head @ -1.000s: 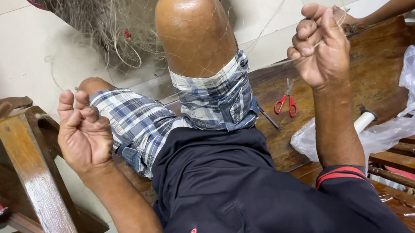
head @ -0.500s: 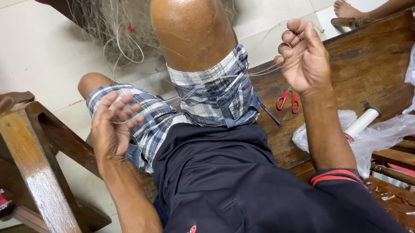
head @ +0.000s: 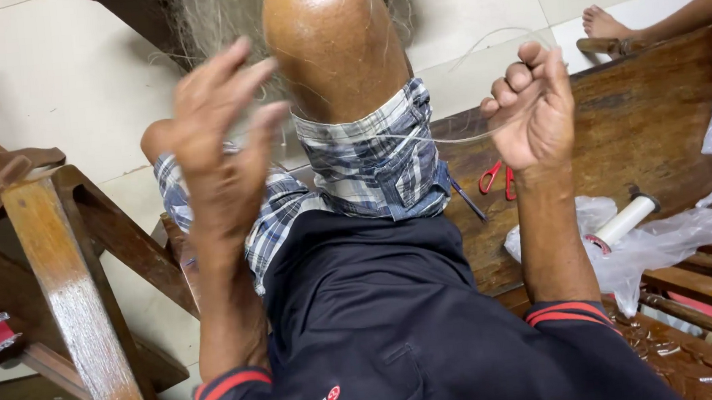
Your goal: Repairing a fishing net using scissors and a netting needle
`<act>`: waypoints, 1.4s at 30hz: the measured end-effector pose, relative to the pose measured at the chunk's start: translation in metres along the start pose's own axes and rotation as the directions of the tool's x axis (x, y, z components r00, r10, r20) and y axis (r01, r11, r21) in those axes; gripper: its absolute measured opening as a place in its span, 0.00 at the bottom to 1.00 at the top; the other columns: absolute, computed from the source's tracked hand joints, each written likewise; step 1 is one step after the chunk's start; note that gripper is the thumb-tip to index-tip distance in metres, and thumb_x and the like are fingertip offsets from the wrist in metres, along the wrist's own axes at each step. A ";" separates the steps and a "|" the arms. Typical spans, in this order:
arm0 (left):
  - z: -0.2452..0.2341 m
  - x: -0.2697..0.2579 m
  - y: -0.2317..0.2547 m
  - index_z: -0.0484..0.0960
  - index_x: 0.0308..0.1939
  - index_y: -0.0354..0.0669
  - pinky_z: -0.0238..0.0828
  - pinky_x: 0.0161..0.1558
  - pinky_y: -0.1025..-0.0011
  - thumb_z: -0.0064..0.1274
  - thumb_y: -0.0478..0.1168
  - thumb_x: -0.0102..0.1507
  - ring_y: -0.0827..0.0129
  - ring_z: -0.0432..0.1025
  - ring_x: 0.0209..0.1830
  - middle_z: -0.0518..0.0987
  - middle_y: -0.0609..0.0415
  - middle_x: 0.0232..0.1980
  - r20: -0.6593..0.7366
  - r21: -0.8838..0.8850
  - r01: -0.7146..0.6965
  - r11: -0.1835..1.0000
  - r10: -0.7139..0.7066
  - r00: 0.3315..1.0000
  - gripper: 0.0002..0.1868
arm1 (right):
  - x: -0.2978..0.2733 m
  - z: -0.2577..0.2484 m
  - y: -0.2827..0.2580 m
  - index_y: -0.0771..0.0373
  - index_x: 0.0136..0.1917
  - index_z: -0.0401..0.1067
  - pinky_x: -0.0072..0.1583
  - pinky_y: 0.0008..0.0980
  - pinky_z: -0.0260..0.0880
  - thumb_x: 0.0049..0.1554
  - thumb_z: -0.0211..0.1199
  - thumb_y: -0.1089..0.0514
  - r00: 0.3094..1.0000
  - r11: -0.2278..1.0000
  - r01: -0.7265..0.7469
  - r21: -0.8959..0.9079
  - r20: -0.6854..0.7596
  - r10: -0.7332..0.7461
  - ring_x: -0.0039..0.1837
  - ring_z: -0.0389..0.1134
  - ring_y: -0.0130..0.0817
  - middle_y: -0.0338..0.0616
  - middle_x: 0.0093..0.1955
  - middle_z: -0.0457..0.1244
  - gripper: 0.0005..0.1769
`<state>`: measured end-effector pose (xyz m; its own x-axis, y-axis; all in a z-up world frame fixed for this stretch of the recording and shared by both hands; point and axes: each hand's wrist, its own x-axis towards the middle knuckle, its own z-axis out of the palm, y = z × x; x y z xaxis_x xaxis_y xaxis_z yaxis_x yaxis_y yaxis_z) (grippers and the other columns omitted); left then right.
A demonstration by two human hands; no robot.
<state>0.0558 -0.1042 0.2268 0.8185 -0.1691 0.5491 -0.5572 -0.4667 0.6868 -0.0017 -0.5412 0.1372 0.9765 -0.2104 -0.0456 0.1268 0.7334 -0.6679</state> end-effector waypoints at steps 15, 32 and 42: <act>0.057 0.105 -0.016 0.91 0.72 0.40 0.70 0.61 0.48 0.66 0.53 0.85 0.38 0.81 0.59 0.93 0.38 0.62 0.199 0.001 -0.436 0.900 0.427 0.882 0.22 | -0.040 0.060 0.048 0.65 0.89 0.67 0.70 0.48 0.86 0.68 0.82 0.37 0.971 0.952 -0.099 0.290 0.239 0.028 0.69 0.77 0.46 0.53 0.74 0.71 0.50; 0.068 0.111 -0.022 0.94 0.69 0.46 0.73 0.63 0.50 0.70 0.55 0.81 0.45 0.86 0.59 0.95 0.45 0.62 0.146 -0.002 -0.414 0.910 0.410 0.900 0.21 | -0.027 0.129 0.078 0.59 0.85 0.64 0.47 0.28 0.82 0.70 0.79 0.59 0.996 0.963 0.018 -0.270 0.093 0.007 0.47 0.77 0.32 0.54 0.68 0.74 0.37; 0.066 0.108 -0.029 0.95 0.68 0.46 0.73 0.62 0.51 0.73 0.52 0.79 0.46 0.85 0.58 0.95 0.46 0.62 0.119 0.003 -0.381 0.925 0.378 0.918 0.19 | -0.026 0.110 0.092 0.67 0.71 0.74 0.45 0.24 0.82 0.65 0.82 0.66 0.979 0.904 0.157 -0.397 -0.055 -0.194 0.38 0.75 0.28 0.51 0.48 0.75 0.26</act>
<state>0.1699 -0.1661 0.2346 0.5579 -0.4344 0.7072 -0.8264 -0.3697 0.4248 0.0035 -0.3972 0.1588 0.9222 -0.3843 0.0441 0.1990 0.3736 -0.9060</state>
